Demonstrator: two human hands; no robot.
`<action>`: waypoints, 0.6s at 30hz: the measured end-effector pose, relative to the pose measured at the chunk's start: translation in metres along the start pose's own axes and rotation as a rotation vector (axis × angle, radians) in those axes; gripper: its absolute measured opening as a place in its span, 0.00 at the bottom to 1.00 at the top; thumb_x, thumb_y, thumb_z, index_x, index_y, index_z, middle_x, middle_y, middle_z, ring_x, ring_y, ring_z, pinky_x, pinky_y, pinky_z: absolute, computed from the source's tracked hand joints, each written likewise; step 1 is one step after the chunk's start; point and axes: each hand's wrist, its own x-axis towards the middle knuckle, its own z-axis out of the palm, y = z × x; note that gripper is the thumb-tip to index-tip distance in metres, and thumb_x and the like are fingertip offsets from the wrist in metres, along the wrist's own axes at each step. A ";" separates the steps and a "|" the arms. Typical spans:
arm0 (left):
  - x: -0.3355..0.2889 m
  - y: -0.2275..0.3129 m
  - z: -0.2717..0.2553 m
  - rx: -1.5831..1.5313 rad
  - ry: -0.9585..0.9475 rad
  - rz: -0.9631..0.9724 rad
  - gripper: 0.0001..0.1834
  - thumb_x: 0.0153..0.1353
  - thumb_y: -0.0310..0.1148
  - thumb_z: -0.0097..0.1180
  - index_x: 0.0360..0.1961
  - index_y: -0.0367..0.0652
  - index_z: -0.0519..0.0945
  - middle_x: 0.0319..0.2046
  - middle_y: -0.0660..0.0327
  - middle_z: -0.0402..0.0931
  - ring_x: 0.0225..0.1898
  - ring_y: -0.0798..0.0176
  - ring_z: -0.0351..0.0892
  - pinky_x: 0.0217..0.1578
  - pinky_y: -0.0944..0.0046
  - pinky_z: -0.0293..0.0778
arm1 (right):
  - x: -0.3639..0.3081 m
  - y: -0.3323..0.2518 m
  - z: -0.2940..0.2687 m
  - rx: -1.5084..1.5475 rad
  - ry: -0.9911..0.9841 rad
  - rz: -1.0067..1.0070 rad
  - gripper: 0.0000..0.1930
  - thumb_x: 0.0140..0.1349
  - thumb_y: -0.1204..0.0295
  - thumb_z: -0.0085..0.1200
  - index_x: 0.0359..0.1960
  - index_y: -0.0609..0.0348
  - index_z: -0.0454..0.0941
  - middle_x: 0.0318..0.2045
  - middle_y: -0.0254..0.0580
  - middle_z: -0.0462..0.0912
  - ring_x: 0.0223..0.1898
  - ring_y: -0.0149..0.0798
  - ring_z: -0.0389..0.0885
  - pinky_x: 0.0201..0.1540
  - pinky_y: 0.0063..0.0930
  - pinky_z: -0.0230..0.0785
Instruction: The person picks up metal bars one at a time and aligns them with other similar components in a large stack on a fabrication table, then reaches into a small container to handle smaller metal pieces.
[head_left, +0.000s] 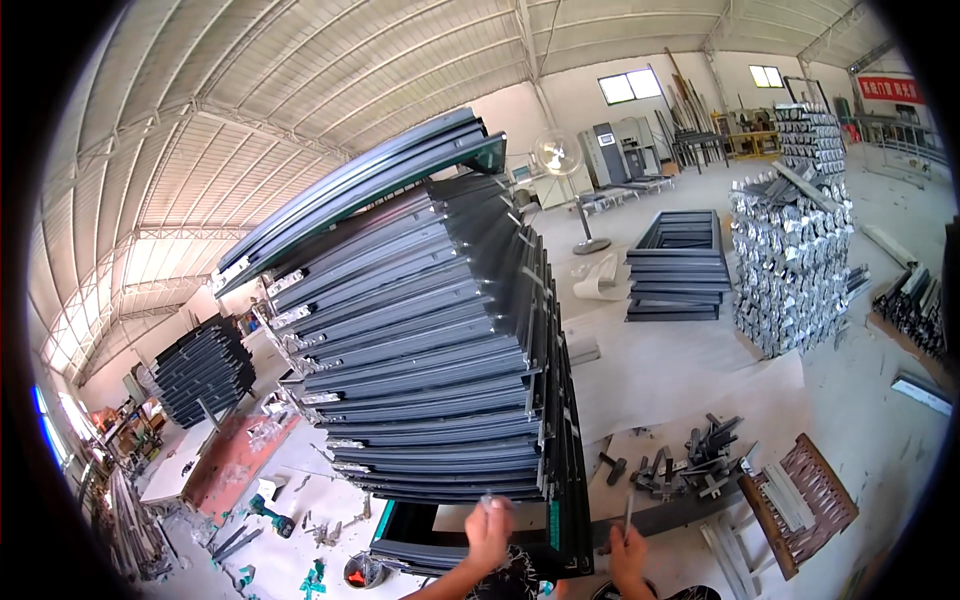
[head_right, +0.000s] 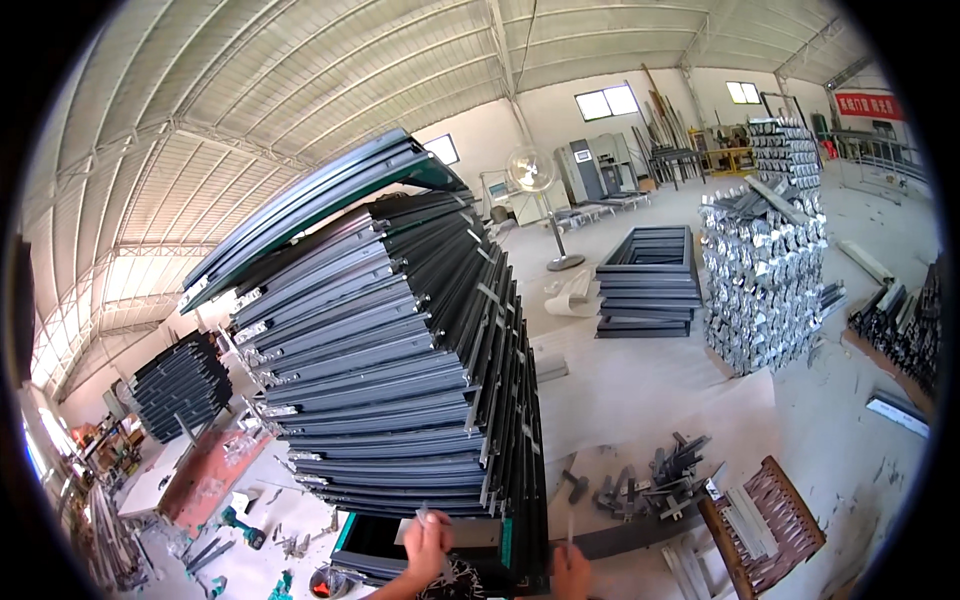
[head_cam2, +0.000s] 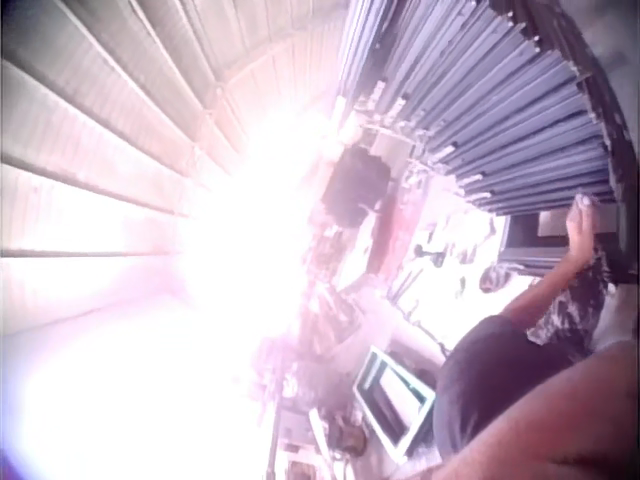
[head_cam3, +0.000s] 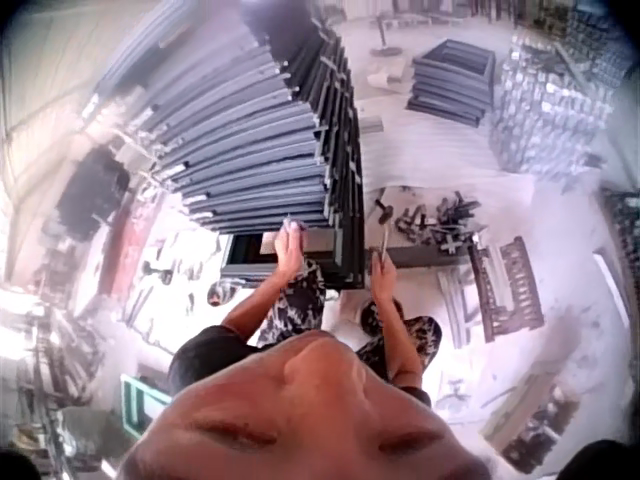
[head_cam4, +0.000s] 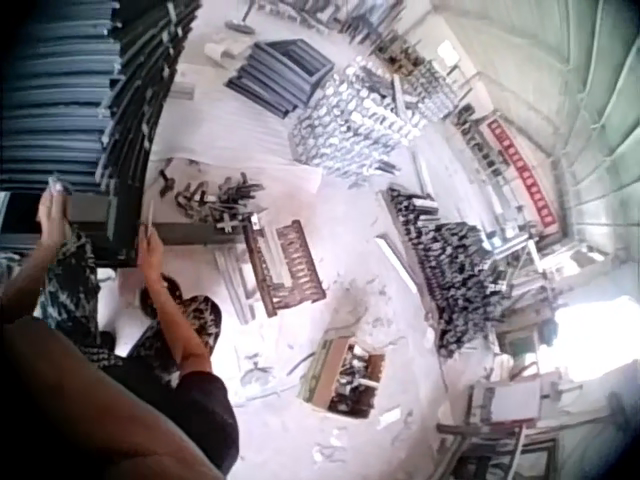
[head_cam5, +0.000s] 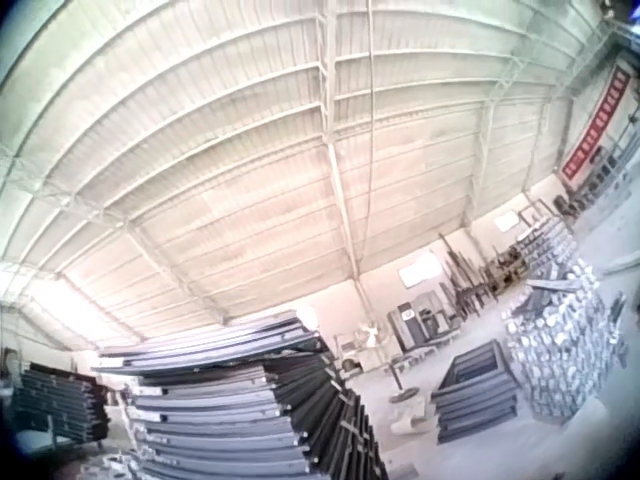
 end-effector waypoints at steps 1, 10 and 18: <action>-0.007 0.000 0.010 -0.131 -0.032 -0.049 0.19 0.70 0.41 0.39 0.35 0.34 0.72 0.15 0.64 0.68 0.18 0.72 0.67 0.22 0.70 0.65 | -0.004 0.003 0.000 -0.002 -0.018 -0.010 0.08 0.64 0.70 0.49 0.30 0.62 0.73 0.15 0.34 0.70 0.17 0.28 0.67 0.21 0.26 0.61; -0.040 0.006 0.066 -0.143 -0.351 -0.154 0.19 0.71 0.42 0.38 0.41 0.37 0.75 0.28 0.64 0.73 0.33 0.70 0.73 0.37 0.71 0.69 | -0.058 0.022 0.016 0.311 -0.427 0.107 0.19 0.70 0.66 0.41 0.59 0.61 0.64 0.45 0.33 0.74 0.37 0.25 0.70 0.39 0.19 0.65; 0.000 0.058 0.052 0.227 -0.161 0.259 0.17 0.65 0.37 0.50 0.47 0.35 0.72 0.35 0.56 0.74 0.38 0.59 0.75 0.41 0.64 0.71 | -0.080 0.038 0.014 -0.544 -0.078 -0.391 0.13 0.68 0.66 0.43 0.36 0.67 0.72 0.26 0.45 0.73 0.27 0.49 0.69 0.33 0.39 0.65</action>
